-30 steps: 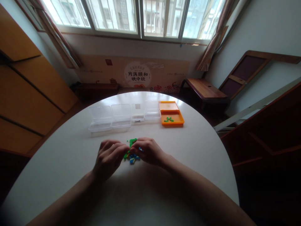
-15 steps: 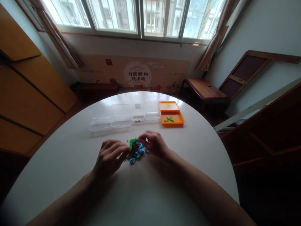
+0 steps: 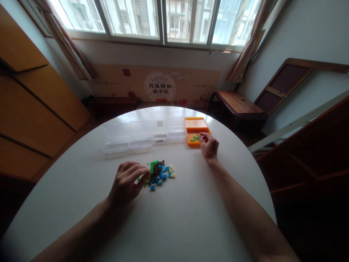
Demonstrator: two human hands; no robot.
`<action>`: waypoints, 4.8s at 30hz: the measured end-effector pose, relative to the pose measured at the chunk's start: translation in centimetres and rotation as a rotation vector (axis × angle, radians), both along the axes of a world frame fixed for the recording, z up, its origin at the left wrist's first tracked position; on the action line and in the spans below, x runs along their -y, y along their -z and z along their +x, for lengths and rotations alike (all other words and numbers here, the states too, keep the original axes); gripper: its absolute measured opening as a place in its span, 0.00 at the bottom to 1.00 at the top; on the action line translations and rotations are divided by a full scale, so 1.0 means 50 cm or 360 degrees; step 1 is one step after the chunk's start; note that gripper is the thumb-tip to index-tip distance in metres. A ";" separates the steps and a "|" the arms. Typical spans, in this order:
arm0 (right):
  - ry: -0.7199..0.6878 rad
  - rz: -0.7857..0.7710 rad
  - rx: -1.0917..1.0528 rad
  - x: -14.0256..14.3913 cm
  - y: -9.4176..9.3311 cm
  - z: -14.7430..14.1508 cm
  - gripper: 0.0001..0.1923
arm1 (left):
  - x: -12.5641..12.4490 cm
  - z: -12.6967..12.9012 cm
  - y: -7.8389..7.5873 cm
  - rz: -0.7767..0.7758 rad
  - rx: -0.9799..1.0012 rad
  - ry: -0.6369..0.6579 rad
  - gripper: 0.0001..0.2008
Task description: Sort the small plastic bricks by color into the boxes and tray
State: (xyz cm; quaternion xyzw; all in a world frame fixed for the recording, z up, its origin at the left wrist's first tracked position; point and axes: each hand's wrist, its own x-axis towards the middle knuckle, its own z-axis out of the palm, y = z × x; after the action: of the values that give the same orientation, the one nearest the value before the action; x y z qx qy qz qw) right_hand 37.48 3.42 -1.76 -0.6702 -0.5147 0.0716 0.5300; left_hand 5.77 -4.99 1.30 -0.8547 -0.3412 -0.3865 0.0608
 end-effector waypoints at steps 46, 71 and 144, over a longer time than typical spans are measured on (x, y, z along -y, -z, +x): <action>-0.1577 -0.0303 -0.0136 0.161 -0.074 -0.244 0.07 | 0.001 -0.003 -0.003 0.0001 0.0324 0.0156 0.06; -0.1164 -0.0110 -0.0003 0.113 -0.066 -0.194 0.06 | 0.000 0.000 -0.004 0.0055 0.0032 0.0135 0.07; -0.0785 0.0086 0.0485 0.071 -0.022 -0.131 0.11 | -0.007 -0.003 0.003 -0.0081 -0.0053 -0.0240 0.03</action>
State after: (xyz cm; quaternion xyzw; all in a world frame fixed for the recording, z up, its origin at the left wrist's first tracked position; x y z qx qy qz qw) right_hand 30.94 -0.12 -0.68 -0.5134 -0.7375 0.0829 0.4308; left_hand 5.60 -4.64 1.14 -0.8342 -0.4132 -0.3576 0.0736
